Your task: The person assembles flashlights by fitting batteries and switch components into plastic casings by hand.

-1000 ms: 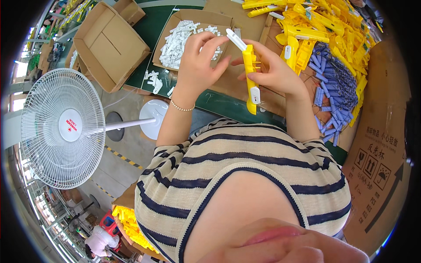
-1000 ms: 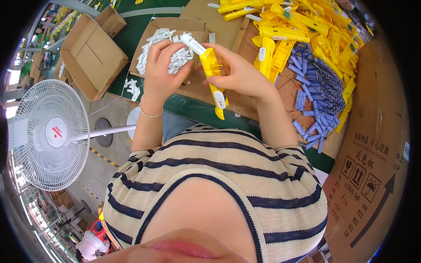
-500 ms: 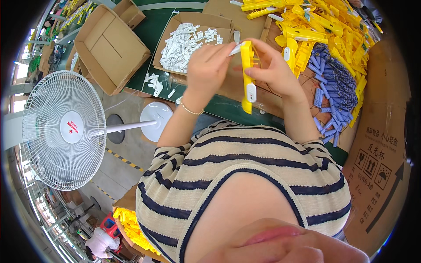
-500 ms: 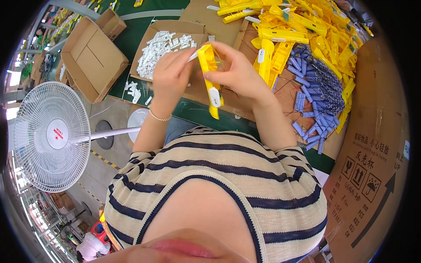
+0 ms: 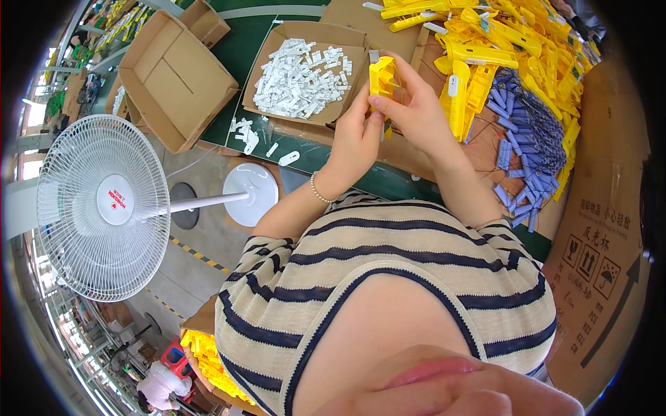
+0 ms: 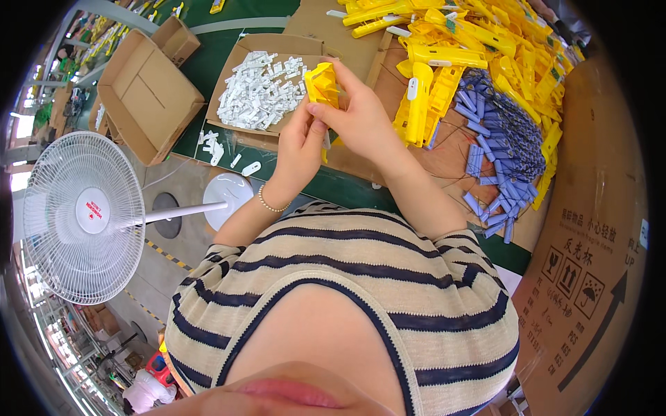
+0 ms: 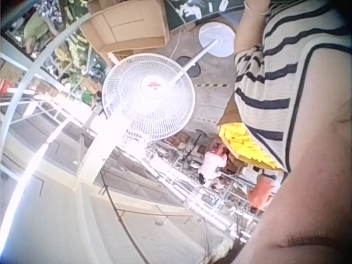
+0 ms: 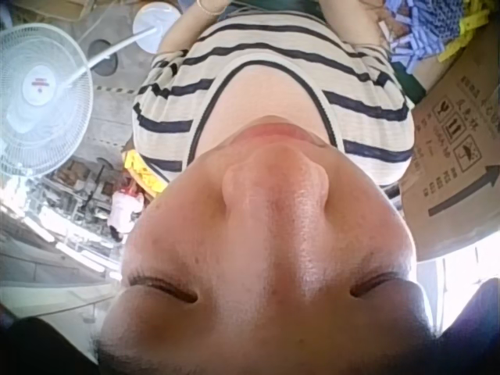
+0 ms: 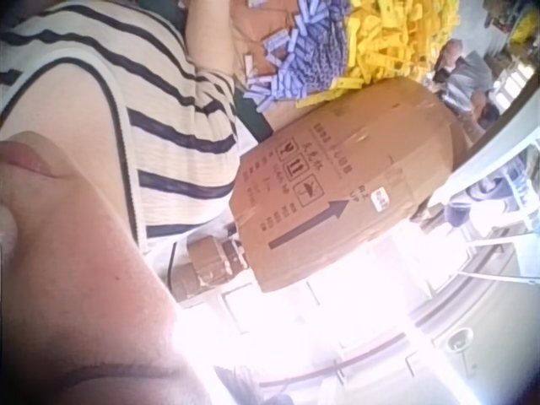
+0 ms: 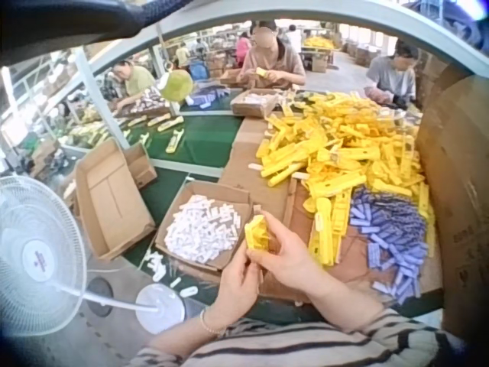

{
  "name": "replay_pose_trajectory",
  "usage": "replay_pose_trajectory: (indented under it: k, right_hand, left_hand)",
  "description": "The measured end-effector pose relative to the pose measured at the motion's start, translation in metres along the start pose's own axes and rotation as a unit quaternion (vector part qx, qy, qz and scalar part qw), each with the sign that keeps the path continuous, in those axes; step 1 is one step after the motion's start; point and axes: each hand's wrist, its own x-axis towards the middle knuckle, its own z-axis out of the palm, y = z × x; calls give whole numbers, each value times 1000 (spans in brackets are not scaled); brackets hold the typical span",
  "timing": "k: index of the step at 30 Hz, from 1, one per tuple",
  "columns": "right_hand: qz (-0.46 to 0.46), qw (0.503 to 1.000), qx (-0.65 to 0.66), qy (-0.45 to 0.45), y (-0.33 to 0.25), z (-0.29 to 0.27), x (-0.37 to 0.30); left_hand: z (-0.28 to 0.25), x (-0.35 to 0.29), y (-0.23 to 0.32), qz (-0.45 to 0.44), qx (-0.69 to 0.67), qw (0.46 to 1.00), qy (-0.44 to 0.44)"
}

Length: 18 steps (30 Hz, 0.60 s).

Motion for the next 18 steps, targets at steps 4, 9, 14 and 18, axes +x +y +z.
replay_pose_trajectory:
  k: [4, 9, 14, 18]
  right_hand:
    - [-18, 1000, -22, -10, -3, 0, 1]
    - [82, 970, 191, -124, -12, -17, 1]
    - [109, 938, 273, -184, -15, -13, -2]
    - [108, 954, 231, -156, -19, -8, -1]
  left_hand:
    - [-6, -2, -4, 57, -4, 998, 37]
    - [-31, 11, 7, 139, 115, 983, 8]
    - [-49, 30, 13, 91, -66, 992, -56]
    - [-56, 40, -5, 1, -111, 982, -156]
